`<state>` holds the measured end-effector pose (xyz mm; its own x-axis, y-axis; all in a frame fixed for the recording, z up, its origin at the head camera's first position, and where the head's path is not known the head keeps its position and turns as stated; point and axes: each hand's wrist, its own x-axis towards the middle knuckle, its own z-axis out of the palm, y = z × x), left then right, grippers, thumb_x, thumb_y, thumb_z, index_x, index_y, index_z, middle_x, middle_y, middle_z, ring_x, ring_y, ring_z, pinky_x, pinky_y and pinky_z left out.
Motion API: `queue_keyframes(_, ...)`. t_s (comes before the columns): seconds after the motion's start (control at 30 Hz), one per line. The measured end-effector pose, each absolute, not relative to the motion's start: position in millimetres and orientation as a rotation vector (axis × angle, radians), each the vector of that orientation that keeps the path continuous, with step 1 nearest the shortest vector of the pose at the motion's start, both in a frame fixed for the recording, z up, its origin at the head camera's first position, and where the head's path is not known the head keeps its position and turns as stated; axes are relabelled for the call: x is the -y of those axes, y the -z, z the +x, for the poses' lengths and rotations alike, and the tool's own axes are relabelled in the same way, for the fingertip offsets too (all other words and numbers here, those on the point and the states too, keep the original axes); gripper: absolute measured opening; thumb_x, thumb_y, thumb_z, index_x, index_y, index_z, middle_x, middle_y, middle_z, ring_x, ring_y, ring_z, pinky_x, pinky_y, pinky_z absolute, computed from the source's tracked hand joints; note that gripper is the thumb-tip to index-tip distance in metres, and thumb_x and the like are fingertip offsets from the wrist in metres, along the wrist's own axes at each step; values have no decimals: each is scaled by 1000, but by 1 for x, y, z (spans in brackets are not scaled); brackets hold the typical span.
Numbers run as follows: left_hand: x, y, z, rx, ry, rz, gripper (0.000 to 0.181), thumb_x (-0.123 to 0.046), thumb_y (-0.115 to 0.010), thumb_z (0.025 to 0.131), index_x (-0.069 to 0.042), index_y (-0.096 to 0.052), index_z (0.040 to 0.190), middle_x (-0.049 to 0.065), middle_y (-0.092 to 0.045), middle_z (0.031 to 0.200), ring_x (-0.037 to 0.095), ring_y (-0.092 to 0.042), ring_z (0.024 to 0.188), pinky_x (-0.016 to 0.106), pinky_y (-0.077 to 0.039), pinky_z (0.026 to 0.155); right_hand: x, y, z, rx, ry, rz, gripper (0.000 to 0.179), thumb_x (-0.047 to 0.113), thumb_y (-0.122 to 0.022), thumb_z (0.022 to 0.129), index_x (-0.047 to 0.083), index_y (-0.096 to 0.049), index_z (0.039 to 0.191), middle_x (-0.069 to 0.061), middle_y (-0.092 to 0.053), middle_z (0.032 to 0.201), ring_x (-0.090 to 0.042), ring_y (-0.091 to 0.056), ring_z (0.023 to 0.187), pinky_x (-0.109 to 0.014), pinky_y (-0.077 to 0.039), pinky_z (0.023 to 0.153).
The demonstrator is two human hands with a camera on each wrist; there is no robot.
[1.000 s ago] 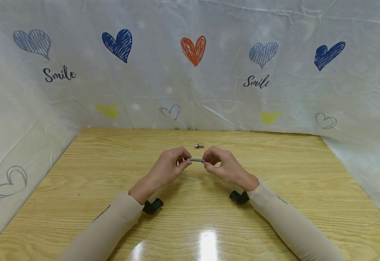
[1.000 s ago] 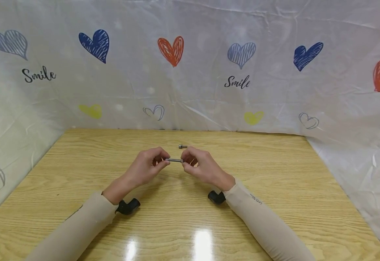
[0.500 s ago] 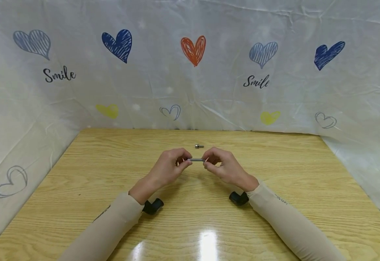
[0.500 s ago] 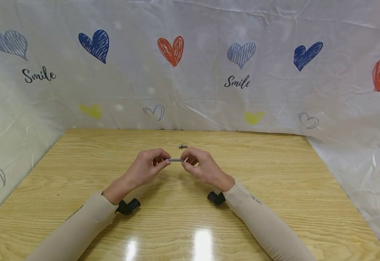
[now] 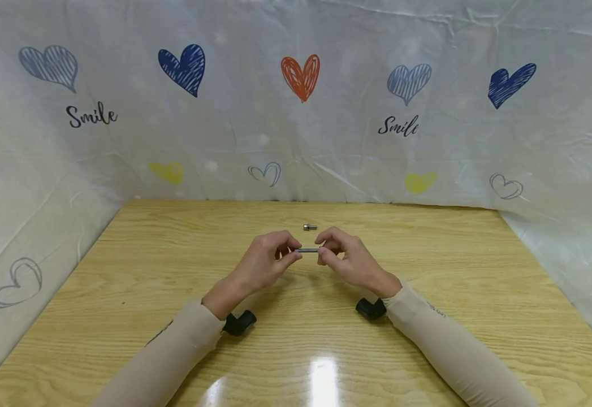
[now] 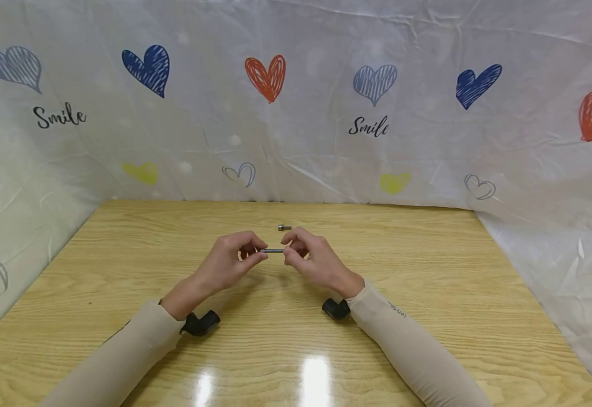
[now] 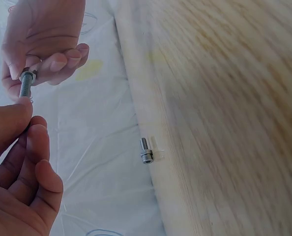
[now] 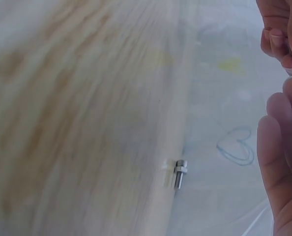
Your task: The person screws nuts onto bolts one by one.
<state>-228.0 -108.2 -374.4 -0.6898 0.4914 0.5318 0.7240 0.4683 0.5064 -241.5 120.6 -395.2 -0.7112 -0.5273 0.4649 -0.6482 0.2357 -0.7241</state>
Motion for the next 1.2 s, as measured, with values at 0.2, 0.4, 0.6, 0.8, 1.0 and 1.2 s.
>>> queue_keyframes(0.2,108,375,-226,2392,1070,-1020,6,-7,-71,87,-6,-67,91,-4,-62,80,6,-51,63,24,-44,56,-119,395,-241,2395,-1505,1116,15,11,-46,102,12,-56,112,-2,-66,75,-29,-65,71,-31,-48,65)
queue_keyframes(0.4,109,374,-225,2392,1076,-1000,7,-6,-71,87,-8,-67,91,-3,-62,80,6,-51,63,24,-45,56,-117,394,-240,2386,-1495,1108,17,7,-52,99,7,-55,116,-9,-66,81,-25,-62,69,-33,-50,62)
queue_keyframes(0.6,109,374,-225,2405,1076,-982,6,-7,-70,87,-8,-67,91,-3,-62,80,7,-51,63,25,-45,56,-119,394,-240,2356,-1429,1111,30,13,-69,89,12,-54,115,1,-61,92,-11,-60,70,-30,-50,60)
queue_keyframes(0.8,110,374,-227,2408,1069,-965,6,-7,-71,87,-8,-67,91,-3,-62,79,7,-51,63,25,-45,56,-118,397,-242,2327,-1444,1118,21,10,-66,91,14,-55,108,2,-60,93,-14,-60,66,-32,-49,56)
queue_keyframes(1.0,111,373,-228,2409,1060,-948,7,-8,-71,87,-9,-66,92,-3,-62,79,7,-50,63,25,-44,56,-117,398,-242,2322,-1455,1125,9,13,-60,95,14,-57,104,-1,-63,85,-23,-61,62,-33,-48,55)
queue_keyframes(1.2,111,372,-227,2392,1074,-960,7,-7,-71,87,-8,-66,92,-3,-63,79,7,-51,63,24,-44,56,-117,397,-243,2368,-1459,1113,8,18,-54,99,13,-60,100,-12,-61,81,-27,-60,64,-35,-49,58)
